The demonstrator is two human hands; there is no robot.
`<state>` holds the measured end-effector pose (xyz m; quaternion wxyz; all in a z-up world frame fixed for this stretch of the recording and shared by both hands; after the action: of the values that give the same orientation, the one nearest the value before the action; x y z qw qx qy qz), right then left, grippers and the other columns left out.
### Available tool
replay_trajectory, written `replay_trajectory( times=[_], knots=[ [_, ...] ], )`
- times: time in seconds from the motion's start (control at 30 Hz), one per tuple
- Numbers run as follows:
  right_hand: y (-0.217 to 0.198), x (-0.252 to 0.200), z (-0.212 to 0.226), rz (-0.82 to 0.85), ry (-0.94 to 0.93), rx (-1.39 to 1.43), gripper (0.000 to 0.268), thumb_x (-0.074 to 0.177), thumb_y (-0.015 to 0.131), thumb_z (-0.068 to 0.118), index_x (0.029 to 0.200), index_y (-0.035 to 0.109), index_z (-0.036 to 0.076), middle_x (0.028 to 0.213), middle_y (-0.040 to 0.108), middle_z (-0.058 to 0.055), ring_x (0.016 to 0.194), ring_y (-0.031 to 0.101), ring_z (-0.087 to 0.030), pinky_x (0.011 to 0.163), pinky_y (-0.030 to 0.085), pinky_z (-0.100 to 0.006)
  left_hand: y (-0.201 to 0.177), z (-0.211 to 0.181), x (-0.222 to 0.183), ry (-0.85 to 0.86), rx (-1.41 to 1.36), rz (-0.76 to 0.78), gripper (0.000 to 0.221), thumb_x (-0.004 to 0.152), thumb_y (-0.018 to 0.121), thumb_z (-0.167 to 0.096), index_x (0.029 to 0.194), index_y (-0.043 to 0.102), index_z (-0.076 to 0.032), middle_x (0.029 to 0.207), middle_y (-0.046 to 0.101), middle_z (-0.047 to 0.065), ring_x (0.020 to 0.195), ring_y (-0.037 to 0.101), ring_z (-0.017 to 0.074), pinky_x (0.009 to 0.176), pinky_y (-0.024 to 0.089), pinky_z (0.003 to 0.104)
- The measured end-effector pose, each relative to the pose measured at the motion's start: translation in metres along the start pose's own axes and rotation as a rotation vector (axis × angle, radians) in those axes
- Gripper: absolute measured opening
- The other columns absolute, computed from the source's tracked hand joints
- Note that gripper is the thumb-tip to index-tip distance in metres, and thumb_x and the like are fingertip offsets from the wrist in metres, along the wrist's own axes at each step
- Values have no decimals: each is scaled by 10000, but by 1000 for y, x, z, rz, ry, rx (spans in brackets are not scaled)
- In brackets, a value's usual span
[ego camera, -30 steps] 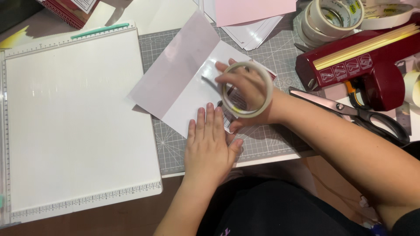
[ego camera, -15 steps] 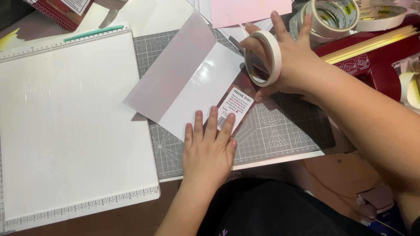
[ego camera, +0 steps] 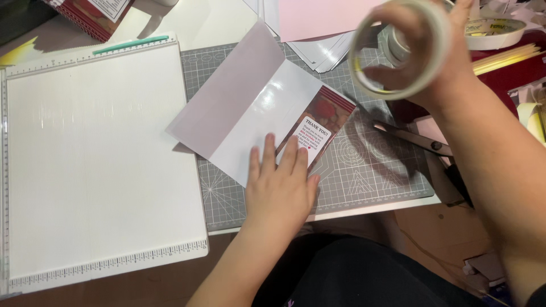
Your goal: The person places double-sided tape onto a clear plastic wrapper containing a chocolate bar, cuts the tape with scissors, and then folds the wrapper over the chocolate bar to seal it.
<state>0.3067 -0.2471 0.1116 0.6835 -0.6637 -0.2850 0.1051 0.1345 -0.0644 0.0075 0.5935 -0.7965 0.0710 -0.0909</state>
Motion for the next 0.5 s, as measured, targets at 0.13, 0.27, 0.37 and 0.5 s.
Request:
replay_trajectory(
  times=[0.13,0.27,0.37,0.5],
  knots=[
    [-54,-55,12,-798,-544,499,469,927,774,-69,1316,524,-149,1163,562,-287,1004,575,-428,916,467,-501,-5,-13,34,137,102,-386,131,783,543,-18,865,631,-70,961,582,116,971,509,370,852,371,491],
    [-69,-91,14,-918,-486,777,656,889,775,-343,1380,412,-103,1381,459,-206,1375,520,-464,1176,500,-542,-4,-10,44,119,72,-512,155,698,549,10,809,522,-95,809,475,84,720,441,306,594,377,419],
    [-50,-110,-9,-856,-241,1069,579,1032,594,-355,1467,387,-34,1601,463,-156,1529,461,-479,1046,601,-715,4,-6,51,95,89,-465,419,793,572,-89,1202,624,-13,955,545,98,804,499,331,647,429,451],
    [-71,-118,6,-1024,-454,936,635,891,537,-217,1478,446,8,1576,496,-4,1425,417,-440,1230,386,-777,1,-14,59,141,63,-469,324,832,521,-74,1145,604,-78,1046,557,69,859,507,303,716,435,429]
  ],
)
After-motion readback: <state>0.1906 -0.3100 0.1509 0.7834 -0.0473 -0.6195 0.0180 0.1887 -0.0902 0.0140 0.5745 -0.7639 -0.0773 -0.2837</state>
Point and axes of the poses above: each hand's wrist, its own x-axis towards the middle knuckle, its own y-axis out of the palm, z = x × y, the point moved 8 cm from there along x, towards the middle knuckle
